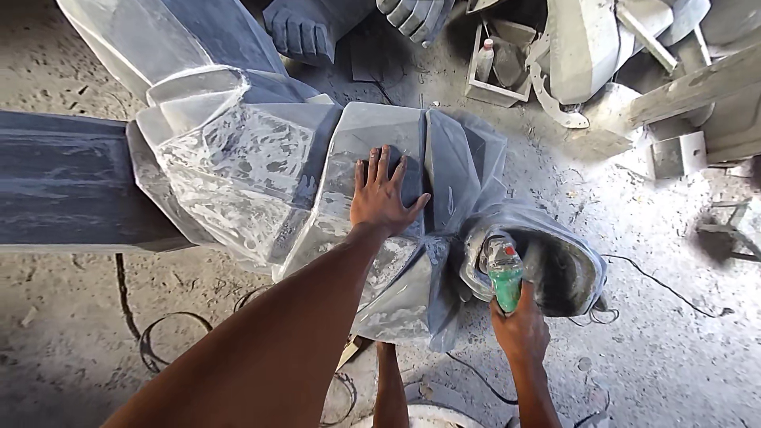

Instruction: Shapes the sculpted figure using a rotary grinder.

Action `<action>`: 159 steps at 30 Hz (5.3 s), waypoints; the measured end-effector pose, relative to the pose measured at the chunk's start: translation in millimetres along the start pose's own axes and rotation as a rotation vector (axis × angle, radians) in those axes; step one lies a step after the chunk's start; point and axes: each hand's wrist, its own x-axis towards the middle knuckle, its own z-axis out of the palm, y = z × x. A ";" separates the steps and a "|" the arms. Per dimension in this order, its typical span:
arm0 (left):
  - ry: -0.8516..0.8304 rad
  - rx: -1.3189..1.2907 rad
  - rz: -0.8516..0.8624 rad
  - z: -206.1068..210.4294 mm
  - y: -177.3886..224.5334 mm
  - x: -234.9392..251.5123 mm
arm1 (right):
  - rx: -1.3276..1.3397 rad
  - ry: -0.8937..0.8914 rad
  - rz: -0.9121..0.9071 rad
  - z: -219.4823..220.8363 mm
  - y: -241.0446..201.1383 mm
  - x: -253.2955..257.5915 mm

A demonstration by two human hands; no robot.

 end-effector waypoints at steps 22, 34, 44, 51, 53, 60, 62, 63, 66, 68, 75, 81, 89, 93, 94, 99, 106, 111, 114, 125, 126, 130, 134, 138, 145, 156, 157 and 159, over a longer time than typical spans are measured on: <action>-0.006 0.000 0.001 -2.0 -0.2 -0.8 | -0.021 -0.047 -0.038 -8.2 6.8 14.2; -0.006 0.008 0.003 -2.0 -0.5 -1.1 | -0.055 0.086 -0.157 26.4 42.9 -32.4; 0.000 0.003 -0.001 -1.4 0.0 -1.6 | -0.140 0.058 -0.230 19.8 49.6 -8.8; 0.003 -0.007 -0.001 -1.7 0.1 -1.0 | -0.244 0.077 -0.325 37.1 91.0 -27.4; 0.003 -0.001 0.000 -1.5 0.0 -1.1 | -0.256 0.069 -0.314 37.9 101.8 -27.7; 0.028 0.001 0.019 0.3 -1.8 1.0 | 0.070 0.049 -0.224 29.7 113.4 -30.8; 0.037 -0.001 0.029 1.3 -2.6 1.2 | 0.241 -0.052 -0.168 25.7 104.3 -34.9; 0.045 0.000 0.034 2.0 -3.2 1.4 | 0.326 -0.103 -0.134 25.9 97.9 -37.9; 0.056 0.000 0.041 3.8 -5.0 1.9 | 0.507 -0.195 -0.030 33.1 74.8 -47.1; 0.057 -0.006 0.039 4.6 -5.4 1.3 | 0.524 -0.185 -0.008 41.1 62.4 -49.1; 0.047 -0.006 0.023 2.8 -4.9 -1.6 | 0.238 -0.084 -0.155 32.6 45.9 -18.9; 0.054 -0.017 0.016 2.8 -3.4 -1.2 | 0.105 -0.130 -0.225 -3.4 41.9 40.6; 0.035 -0.009 0.002 0.5 -2.0 -0.3 | -0.136 -0.262 -0.425 -25.4 43.3 20.1; 0.023 -0.007 -0.001 0.2 -1.0 -1.4 | -0.360 -0.377 -0.479 -67.4 15.6 35.3; 0.019 -0.010 -0.003 -0.1 -0.9 -1.5 | -0.422 -0.409 -0.484 -78.7 5.4 41.1; 0.028 -0.045 -0.003 0.2 -0.5 -0.2 | -0.610 -0.501 -0.523 -112.3 -44.0 71.9; 0.130 -0.227 -0.011 -0.2 -5.2 -3.4 | -0.749 -0.427 -0.560 -116.3 -97.4 87.0; 0.201 -0.360 -0.030 -2.0 -8.2 -5.0 | -0.862 -0.526 -0.577 -104.0 -117.8 69.6; 0.245 -0.420 -0.023 -1.8 -9.3 -5.5 | -0.953 -0.568 -0.589 -97.5 -124.6 52.4; 0.295 -0.484 -0.003 -3.1 -11.6 -5.7 | -1.013 -0.431 -0.595 -104.0 -149.8 86.4; 0.297 -0.490 -0.006 -3.2 -11.7 -5.8 | -1.015 -0.439 -0.603 -103.6 -149.2 84.4; 0.301 -0.522 -0.003 -3.8 -12.4 -6.3 | -1.065 -0.527 -0.600 -96.0 -150.8 52.0; 0.300 -0.533 -0.001 -5.5 -13.1 -6.1 | -1.164 -0.612 -0.587 -84.0 -157.7 29.8; 0.296 -0.536 0.005 -4.6 -13.1 -6.0 | -1.137 -0.614 -0.580 -90.0 -164.6 45.1; 0.290 -0.529 0.006 -5.0 -12.7 -6.8 | -1.056 -0.534 -0.552 -102.2 -161.1 97.9; 0.303 -0.503 -0.007 -2.8 -10.8 -6.0 | -0.942 -0.535 -0.609 -107.5 -140.7 91.7; 0.302 -0.504 -0.008 -2.7 -10.9 -5.7 | -0.940 -0.532 -0.620 -107.4 -138.5 87.3; 0.299 -0.511 -0.006 -2.5 -10.9 -6.0 | -0.961 -0.539 -0.645 -103.7 -136.4 82.7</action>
